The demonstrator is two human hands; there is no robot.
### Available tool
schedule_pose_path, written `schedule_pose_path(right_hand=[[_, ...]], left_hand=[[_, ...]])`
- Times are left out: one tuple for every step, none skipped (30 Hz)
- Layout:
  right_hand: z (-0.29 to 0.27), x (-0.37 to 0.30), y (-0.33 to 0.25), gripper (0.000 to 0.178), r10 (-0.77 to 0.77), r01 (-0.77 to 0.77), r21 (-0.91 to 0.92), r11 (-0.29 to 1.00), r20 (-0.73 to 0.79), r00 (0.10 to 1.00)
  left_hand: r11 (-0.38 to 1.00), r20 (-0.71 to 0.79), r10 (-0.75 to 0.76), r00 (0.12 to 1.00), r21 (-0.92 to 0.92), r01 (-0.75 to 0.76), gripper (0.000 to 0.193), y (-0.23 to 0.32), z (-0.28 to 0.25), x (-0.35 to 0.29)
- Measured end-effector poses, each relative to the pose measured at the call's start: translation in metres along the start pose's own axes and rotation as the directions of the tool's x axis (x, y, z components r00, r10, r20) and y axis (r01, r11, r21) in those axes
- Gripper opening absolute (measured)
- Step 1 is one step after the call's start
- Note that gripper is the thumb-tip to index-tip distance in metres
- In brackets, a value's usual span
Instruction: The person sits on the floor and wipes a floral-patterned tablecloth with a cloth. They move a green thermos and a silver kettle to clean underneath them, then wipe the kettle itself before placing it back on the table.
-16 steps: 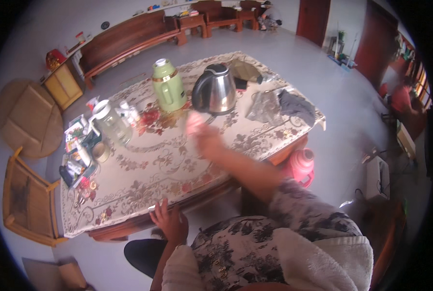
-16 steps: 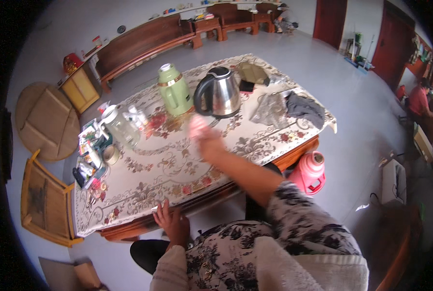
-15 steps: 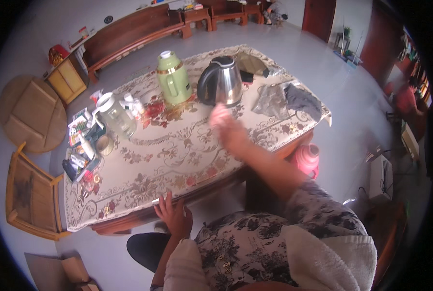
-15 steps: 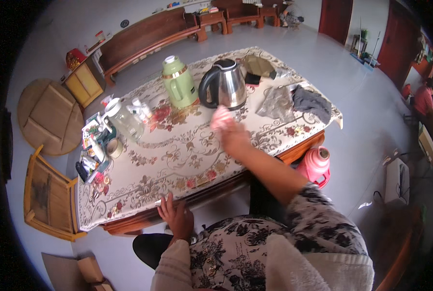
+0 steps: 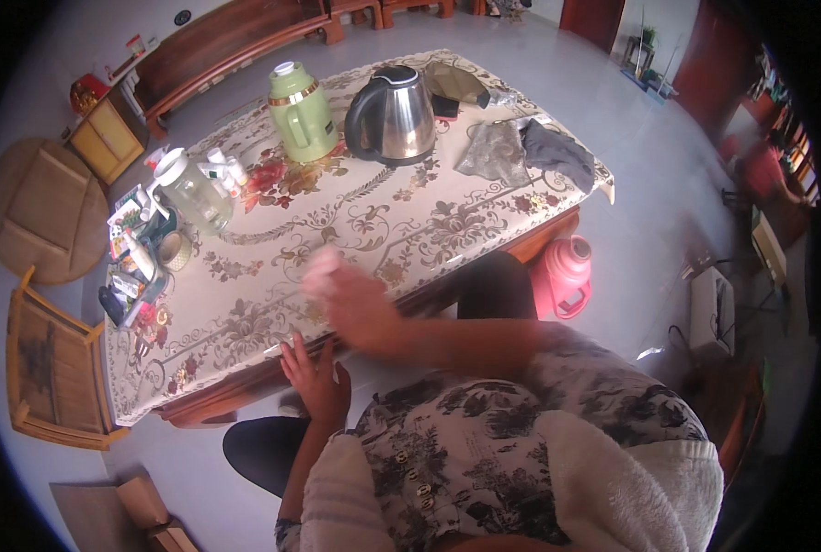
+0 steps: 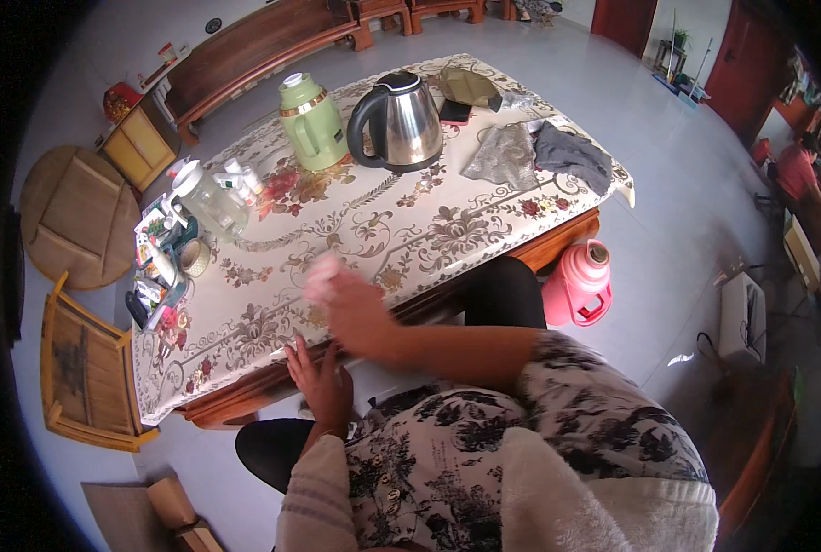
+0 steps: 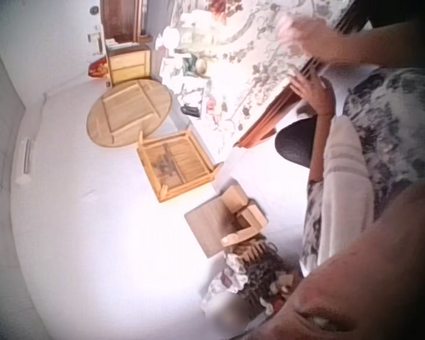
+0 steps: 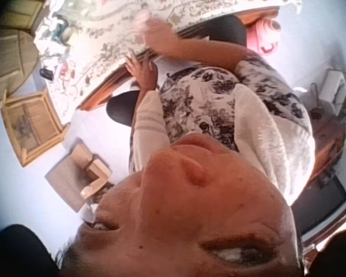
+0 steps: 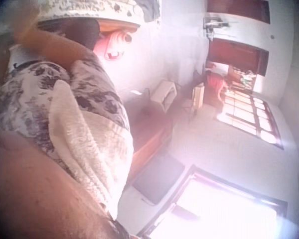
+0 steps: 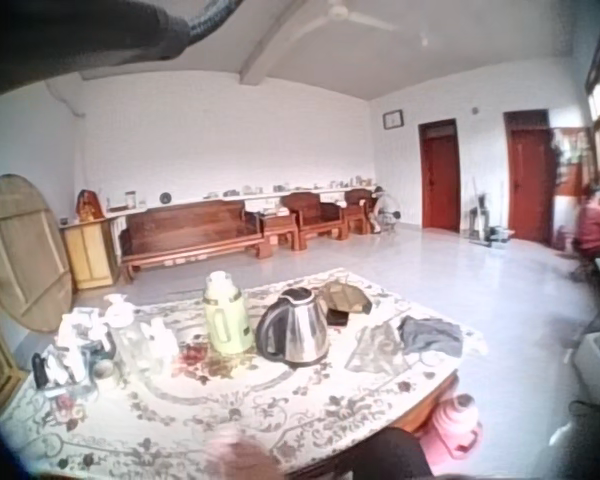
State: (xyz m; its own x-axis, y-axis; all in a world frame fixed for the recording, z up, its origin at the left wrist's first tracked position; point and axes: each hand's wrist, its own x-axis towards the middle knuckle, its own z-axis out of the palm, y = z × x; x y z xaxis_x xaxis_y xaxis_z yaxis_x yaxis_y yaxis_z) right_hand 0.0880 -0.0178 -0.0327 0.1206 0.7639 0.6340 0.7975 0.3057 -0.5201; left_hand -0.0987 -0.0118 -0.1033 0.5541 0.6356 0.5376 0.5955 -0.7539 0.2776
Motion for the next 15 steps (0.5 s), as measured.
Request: schedule_pose_path(right_hand=[[0.04, -0.005, -0.01, 0.035, -0.071, 0.07, -0.051, 0.996, -0.025, 0.997], [0.066, -0.004, -0.023, 0.033, -0.148, 0.148, -0.017, 0.989, -0.038, 0.988], [0.092, -0.004, -0.037, 0.032, -0.229, 0.23, 0.014, 0.973, -0.051, 0.972], [0.101, 0.003, -0.052, 0.031, -0.313, 0.319, 0.126, 0.939, -0.063, 0.948], [0.094, 0.023, -0.064, 0.034, -0.385, 0.061, 0.631, 0.773, 0.39, 0.837], [0.11, 0.012, -0.099, 0.025, -0.284, -0.575, 0.804, 0.151, 0.592, 0.754], [0.096, 0.006, -0.11, 0.027, -0.3, -0.486, 0.747, 0.453, 0.641, 0.706], [0.079, 0.004, -0.127, 0.03, -0.335, -0.317, 0.641, 0.699, 0.684, 0.648], [0.058, 0.007, -0.138, 0.035, -0.191, -0.688, 0.483, 0.542, 0.868, 0.459], [0.065, 0.0, -0.123, 0.033, -0.159, -0.677, 0.567, 0.47, 0.808, 0.567], [0.088, -0.015, -0.103, 0.031, -0.14, -0.651, 0.643, 0.403, 0.747, 0.65], [0.133, -0.02, -0.093, 0.027, -0.311, -0.331, 0.944, 0.008, 0.317, 0.896], [0.136, -0.028, -0.063, 0.028, -0.325, -0.377, 0.908, 0.185, 0.418, 0.848], [0.14, -0.034, -0.036, 0.028, -0.354, -0.396, 0.844, 0.363, 0.518, 0.779], [0.142, -0.041, -0.007, 0.03, -0.369, -0.38, 0.76, 0.526, 0.607, 0.704]], left_hand=[[0.999, -0.011, 0.006, 1.0, -0.051, -0.006, 0.037, 0.003, 0.0, -0.001], [0.99, -0.007, -0.001, 1.0, -0.138, 0.0, 0.037, 0.002, 0.001, -0.005], [0.967, 0.02, -0.033, 0.999, -0.251, 0.037, 0.037, 0.0, 0.003, -0.013], [0.928, 0.054, -0.068, 0.996, -0.362, 0.083, 0.037, -0.006, 0.008, -0.021], [0.847, 0.131, -0.164, 0.978, -0.489, 0.207, 0.038, -0.013, 0.014, -0.033], [0.708, 0.223, -0.271, 0.936, -0.612, 0.351, 0.038, -0.021, 0.021, -0.042], [0.512, 0.32, -0.371, 0.872, -0.713, 0.479, 0.039, -0.025, 0.023, -0.048], [0.271, 0.397, -0.438, 0.807, -0.797, 0.539, 0.04, -0.03, 0.016, -0.049], [0.017, 0.462, -0.48, 0.746, -0.845, 0.535, 0.041, -0.036, 0.005, -0.05], [-0.213, 0.536, -0.461, 0.707, -0.841, 0.498, 0.042, -0.034, -0.004, -0.042], [-0.36, 0.573, -0.421, 0.704, -0.817, 0.45, 0.044, -0.032, -0.016, -0.039], [-0.492, 0.613, -0.365, 0.701, -0.766, 0.414, 0.045, -0.024, -0.028, -0.033], [-0.594, 0.635, -0.309, 0.708, -0.71, 0.378, 0.046, -0.017, -0.04, -0.028], [-0.661, 0.637, -0.272, 0.721, -0.668, 0.341, 0.048, -0.008, -0.051, -0.028], [-0.7, 0.635, -0.228, 0.738, -0.634, 0.329, 0.049, 0.0, -0.058, -0.025]])
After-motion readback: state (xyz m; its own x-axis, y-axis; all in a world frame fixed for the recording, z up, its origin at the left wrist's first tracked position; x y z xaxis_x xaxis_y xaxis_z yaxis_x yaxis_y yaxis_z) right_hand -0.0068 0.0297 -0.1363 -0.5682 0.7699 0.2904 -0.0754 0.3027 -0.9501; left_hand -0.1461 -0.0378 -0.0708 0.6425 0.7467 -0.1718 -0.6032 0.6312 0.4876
